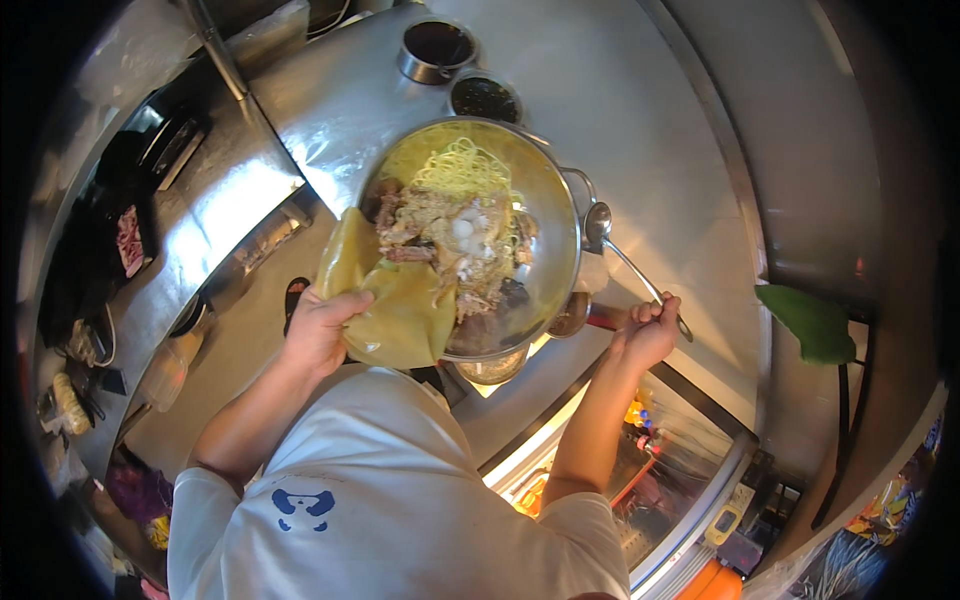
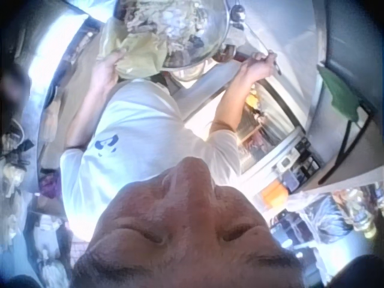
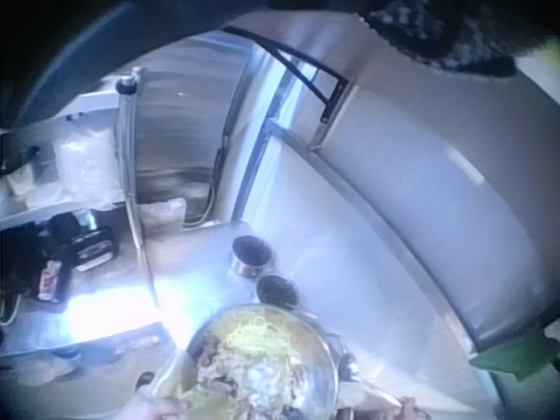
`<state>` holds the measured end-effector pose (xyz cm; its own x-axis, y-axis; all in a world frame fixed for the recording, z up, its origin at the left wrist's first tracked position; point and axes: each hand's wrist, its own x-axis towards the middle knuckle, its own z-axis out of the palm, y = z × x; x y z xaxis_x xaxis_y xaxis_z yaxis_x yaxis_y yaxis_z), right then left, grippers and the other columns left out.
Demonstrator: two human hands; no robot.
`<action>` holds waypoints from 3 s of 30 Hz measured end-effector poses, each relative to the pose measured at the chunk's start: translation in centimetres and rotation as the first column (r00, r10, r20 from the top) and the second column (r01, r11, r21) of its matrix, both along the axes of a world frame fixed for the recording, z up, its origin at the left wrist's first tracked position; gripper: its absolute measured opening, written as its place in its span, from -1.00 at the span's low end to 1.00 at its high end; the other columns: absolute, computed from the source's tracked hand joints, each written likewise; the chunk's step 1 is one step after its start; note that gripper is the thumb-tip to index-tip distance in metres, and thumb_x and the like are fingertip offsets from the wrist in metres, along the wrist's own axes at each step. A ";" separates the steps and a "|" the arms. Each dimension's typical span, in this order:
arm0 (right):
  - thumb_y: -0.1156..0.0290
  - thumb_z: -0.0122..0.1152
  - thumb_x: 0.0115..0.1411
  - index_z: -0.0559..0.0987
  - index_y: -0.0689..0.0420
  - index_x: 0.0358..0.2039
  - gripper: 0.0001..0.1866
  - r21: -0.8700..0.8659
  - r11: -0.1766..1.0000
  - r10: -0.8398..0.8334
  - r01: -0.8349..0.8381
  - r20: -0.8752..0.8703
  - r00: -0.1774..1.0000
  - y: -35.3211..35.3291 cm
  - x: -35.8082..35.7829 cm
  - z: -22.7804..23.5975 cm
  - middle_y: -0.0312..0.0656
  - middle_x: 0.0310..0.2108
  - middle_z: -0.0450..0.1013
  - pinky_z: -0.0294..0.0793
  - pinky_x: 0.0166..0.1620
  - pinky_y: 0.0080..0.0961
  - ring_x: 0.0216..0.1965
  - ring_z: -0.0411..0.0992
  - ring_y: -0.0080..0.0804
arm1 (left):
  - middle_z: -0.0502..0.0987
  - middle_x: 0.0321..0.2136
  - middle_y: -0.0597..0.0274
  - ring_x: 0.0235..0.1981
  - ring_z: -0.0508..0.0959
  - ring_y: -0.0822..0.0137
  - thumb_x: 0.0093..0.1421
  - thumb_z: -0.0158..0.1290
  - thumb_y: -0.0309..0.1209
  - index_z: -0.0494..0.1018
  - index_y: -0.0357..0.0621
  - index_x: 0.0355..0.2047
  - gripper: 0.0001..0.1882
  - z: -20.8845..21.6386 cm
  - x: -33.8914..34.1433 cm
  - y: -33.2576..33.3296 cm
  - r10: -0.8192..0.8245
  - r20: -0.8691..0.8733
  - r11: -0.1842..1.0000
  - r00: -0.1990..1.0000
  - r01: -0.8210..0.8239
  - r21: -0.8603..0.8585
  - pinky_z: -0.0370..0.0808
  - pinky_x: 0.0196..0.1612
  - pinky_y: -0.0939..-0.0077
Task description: The person assembles a noodle dish by placing noodles into a black container, adding various toppings from a refrigerated display, and mixing ingredients in a large metal bowl with seasonings.
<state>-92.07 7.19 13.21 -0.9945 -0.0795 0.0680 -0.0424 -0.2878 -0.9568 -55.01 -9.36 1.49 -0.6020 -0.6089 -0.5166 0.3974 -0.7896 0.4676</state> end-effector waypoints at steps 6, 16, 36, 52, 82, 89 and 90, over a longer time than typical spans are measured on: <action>0.33 0.20 0.41 0.51 0.29 -0.23 -0.76 -0.014 0.991 -0.130 0.129 -0.096 0.987 1.0 -1.8 0.5 -0.37 -0.65 0.28 0.15 -0.57 -0.65 -0.66 0.21 -0.61 | 0.65 -0.11 -0.01 -0.15 0.69 0.16 0.18 0.16 -0.61 0.46 -0.36 0.12 -0.54 0.3 0.0 0.3 0.019 -0.010 1.000 1.000 -0.020 -0.001 0.66 -0.04 0.24; 0.35 0.16 0.44 0.54 0.33 -0.23 -0.75 0.260 0.963 0.192 -0.068 -0.490 0.850 -2.9 11.3 -2.4 -0.25 -0.60 0.42 0.22 -0.52 -0.63 -0.61 0.31 -0.61 | 0.67 -0.19 0.16 -0.21 0.68 0.29 0.18 0.17 -0.64 0.55 -0.28 0.00 -0.65 -0.3 -0.2 -0.7 -0.024 -0.084 0.999 0.996 0.027 0.035 0.63 -0.08 0.30; 0.31 0.30 0.32 0.70 0.20 -0.33 -0.79 0.798 0.562 0.520 0.217 -0.545 0.658 -0.8 -17.9 -11.3 -0.10 -0.41 0.63 0.55 -0.26 -0.41 -0.40 0.59 -0.30 | 0.63 -0.03 0.10 -0.05 0.66 0.25 0.24 0.15 -0.53 0.42 -0.30 0.19 -0.51 -0.2 7.5 -2.0 0.336 0.181 0.932 0.924 -0.299 -0.204 0.60 0.07 0.36; 0.42 0.41 0.24 0.62 0.19 -0.09 -0.74 0.889 0.409 0.674 -0.206 -0.142 0.725 -3.4 -24.1 -16.9 -0.27 -0.38 0.59 0.49 -0.26 -0.57 -0.37 0.50 -0.57 | 0.62 -0.05 0.06 -0.09 0.67 0.24 0.28 0.15 -0.53 0.42 -0.36 0.14 -0.58 -5.4 13.7 -1.0 0.485 0.342 0.873 0.805 -0.466 -0.142 0.64 0.03 0.34; 0.50 0.31 0.10 0.64 0.02 -0.17 -0.75 0.711 0.266 0.752 0.651 -0.576 0.321 -9.4 -20.5 -15.3 -0.07 -0.11 0.50 0.47 -0.02 -0.11 -0.08 0.49 0.00 | 0.62 -0.10 0.08 -0.12 0.67 0.27 0.30 0.13 -0.53 0.43 -0.37 0.12 -0.61 -4.4 13.1 -1.1 0.465 0.410 0.879 0.785 -0.465 -0.109 0.64 -0.02 0.38; 0.36 0.37 0.10 0.59 0.07 -0.17 -0.72 0.859 0.277 0.818 0.430 -0.446 0.364 -2.9 -15.6 -15.0 -0.06 -0.10 0.49 0.45 0.03 -0.07 0.00 0.43 0.03 | 0.62 -0.08 0.08 -0.11 0.66 0.27 0.32 0.10 -0.52 0.42 -0.37 0.13 -0.62 -4.5 12.5 -0.4 0.480 0.410 0.866 0.775 -0.493 -0.083 0.63 0.02 0.36; 0.31 0.40 0.08 0.58 0.06 -0.18 -0.70 0.894 0.261 0.863 0.365 -0.385 0.327 -2.4 -14.5 -15.1 -0.07 -0.10 0.48 0.44 0.03 -0.05 0.00 0.42 0.02 | 0.62 -0.08 0.08 -0.11 0.66 0.26 0.32 0.10 -0.52 0.42 -0.37 0.13 -0.62 -4.4 12.5 -0.4 0.480 0.411 0.867 0.775 -0.491 -0.089 0.62 0.03 0.37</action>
<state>-106.54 4.81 -1.85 -0.2952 -0.9082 0.2966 -0.9528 0.3027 -0.0214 -42.48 -9.78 -2.93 0.0387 -0.7482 -0.6624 0.5085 -0.5559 0.6576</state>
